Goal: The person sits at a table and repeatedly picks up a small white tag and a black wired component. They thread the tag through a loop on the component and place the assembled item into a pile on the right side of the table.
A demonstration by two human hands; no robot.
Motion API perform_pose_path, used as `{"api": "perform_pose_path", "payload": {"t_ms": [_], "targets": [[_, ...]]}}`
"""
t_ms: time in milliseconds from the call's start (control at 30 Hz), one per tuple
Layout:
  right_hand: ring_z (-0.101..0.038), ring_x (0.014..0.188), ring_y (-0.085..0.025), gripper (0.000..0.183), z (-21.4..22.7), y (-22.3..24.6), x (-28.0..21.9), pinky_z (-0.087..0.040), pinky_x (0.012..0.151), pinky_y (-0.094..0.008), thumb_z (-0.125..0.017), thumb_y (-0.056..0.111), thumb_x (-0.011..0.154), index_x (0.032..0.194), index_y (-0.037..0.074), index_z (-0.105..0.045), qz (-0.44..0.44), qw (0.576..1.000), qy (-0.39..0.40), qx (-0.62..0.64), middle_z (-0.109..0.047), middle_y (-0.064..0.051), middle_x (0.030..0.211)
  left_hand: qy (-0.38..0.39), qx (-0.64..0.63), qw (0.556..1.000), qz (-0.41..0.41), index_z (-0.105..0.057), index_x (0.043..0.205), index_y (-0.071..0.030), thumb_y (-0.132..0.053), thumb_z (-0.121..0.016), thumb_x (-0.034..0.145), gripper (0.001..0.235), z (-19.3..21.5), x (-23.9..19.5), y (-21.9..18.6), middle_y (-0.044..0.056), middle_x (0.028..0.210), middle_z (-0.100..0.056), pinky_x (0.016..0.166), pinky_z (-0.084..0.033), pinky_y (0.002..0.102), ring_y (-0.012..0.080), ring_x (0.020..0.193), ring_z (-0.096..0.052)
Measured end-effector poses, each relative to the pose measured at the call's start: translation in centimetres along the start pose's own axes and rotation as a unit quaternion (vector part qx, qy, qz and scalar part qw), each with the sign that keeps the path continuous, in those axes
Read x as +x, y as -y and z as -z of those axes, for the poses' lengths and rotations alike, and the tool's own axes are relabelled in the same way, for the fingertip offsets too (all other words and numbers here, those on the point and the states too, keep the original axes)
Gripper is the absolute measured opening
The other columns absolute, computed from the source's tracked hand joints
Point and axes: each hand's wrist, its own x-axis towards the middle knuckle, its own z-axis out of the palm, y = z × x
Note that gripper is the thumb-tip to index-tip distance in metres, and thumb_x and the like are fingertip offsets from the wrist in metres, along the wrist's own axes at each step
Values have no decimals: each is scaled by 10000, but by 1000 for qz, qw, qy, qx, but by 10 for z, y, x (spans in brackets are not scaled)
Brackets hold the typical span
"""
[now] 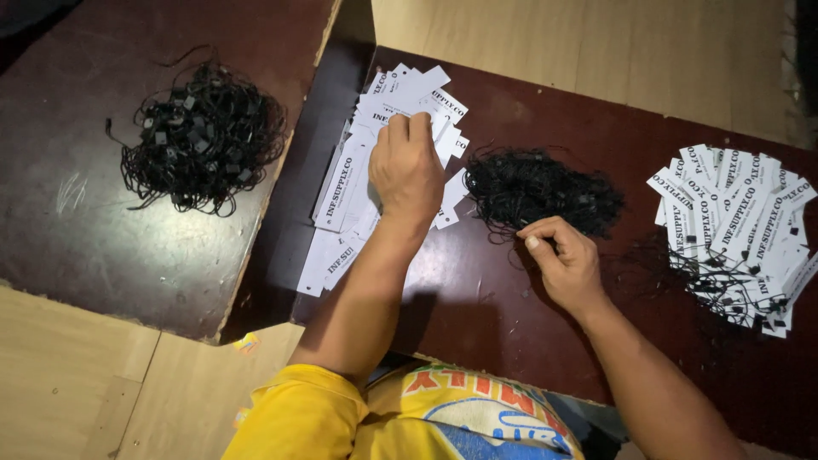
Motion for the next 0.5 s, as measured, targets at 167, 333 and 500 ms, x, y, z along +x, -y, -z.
{"api": "perform_pose_path", "payload": {"t_ms": [167, 333, 500], "targets": [[-737, 872, -313, 104, 0, -3, 0, -553, 798, -405, -671, 64, 999, 910, 29, -711, 4, 1000, -9, 16, -760, -127, 911, -32, -14, 999, -27, -627, 922, -149, -86, -619, 922, 63, 17, 9, -9, 4, 771, -463, 539, -428, 344, 225, 646, -534], [-736, 867, -312, 97, 0, -6, 0, -557, 782, -407, -681, 82, 988, 904, 46, -713, 16, 1000, -15, 3, -757, -121, 908, -42, -62, 994, -74, -682, 1035, -170, -103, -593, 945, 143, 26, 8, -18, 10, 769, -462, 579, -415, 337, 224, 685, -506], [-745, 854, -313, 108, 0, -6, -1, -560, 763, -397, -682, 85, 979, 882, 53, -716, 8, 1000, -15, 9, -767, -112, 893, 12, -105, 991, -81, -647, 906, -166, -163, -690, 860, 63, 16, -6, -18, -4, 730, -478, 595, -435, 366, 238, 686, -546]]}}
